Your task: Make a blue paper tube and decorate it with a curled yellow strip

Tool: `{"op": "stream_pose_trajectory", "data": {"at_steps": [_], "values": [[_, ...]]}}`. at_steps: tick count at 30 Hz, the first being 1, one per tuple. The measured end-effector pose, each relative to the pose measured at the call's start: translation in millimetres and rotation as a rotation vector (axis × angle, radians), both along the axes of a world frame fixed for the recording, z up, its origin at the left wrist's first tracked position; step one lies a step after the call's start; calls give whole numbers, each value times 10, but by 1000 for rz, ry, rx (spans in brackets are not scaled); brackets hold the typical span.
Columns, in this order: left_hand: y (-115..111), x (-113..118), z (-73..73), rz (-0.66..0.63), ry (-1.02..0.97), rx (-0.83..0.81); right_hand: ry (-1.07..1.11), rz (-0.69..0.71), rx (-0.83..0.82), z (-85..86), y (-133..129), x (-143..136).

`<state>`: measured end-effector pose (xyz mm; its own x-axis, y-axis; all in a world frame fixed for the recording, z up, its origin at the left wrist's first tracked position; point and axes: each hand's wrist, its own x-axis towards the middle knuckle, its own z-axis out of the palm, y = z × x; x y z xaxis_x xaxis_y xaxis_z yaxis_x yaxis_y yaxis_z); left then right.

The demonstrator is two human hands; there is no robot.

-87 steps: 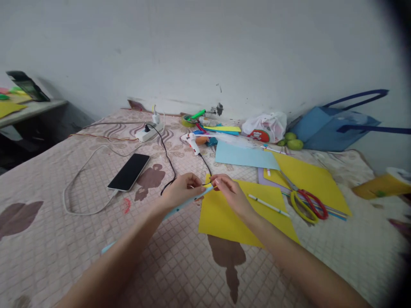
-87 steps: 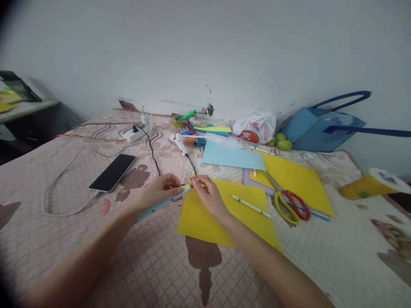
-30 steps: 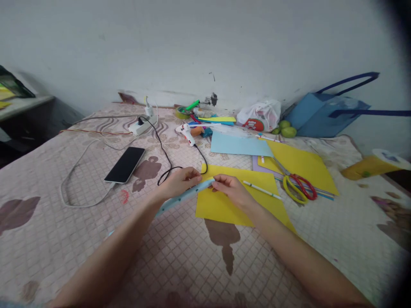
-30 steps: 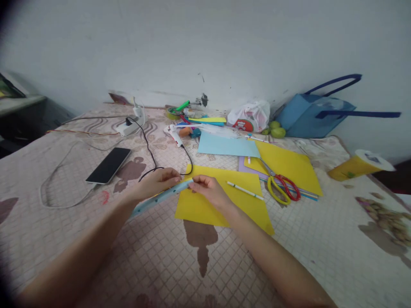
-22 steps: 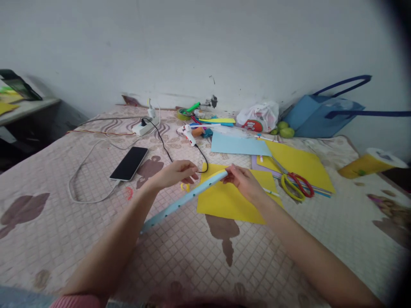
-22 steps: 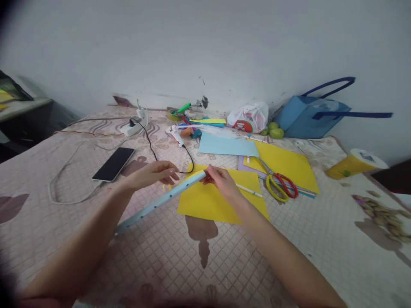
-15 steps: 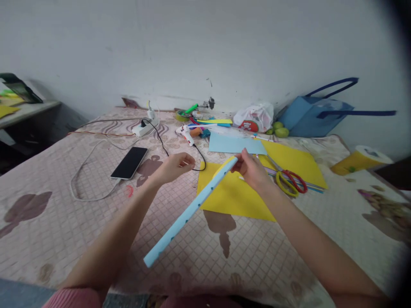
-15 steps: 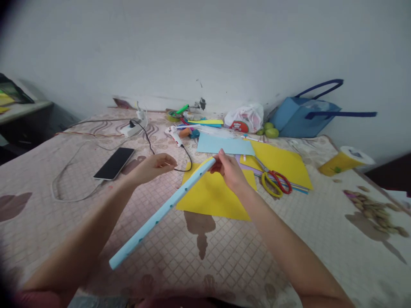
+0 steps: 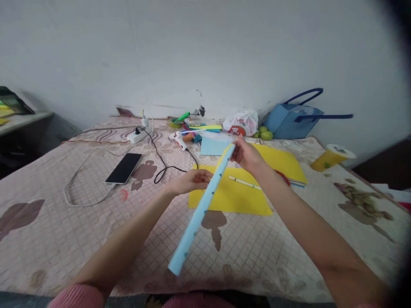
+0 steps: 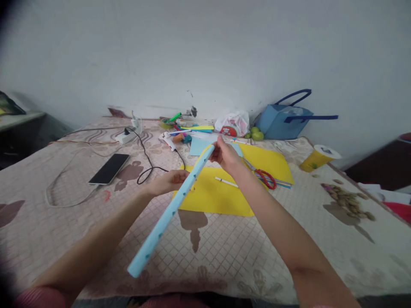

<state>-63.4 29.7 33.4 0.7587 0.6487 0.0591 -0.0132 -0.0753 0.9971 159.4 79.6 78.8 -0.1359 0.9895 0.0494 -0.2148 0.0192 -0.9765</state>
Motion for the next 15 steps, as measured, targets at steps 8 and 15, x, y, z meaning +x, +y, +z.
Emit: {"op": "stream_pose_trajectory", "data": {"at_steps": [8,15], "values": [[-21,-50,-67,418,116,127,-135,-39,-47,186,92,71],[-64,125,104,551,122,191,-103,69,-42,163,106,-15]]}}
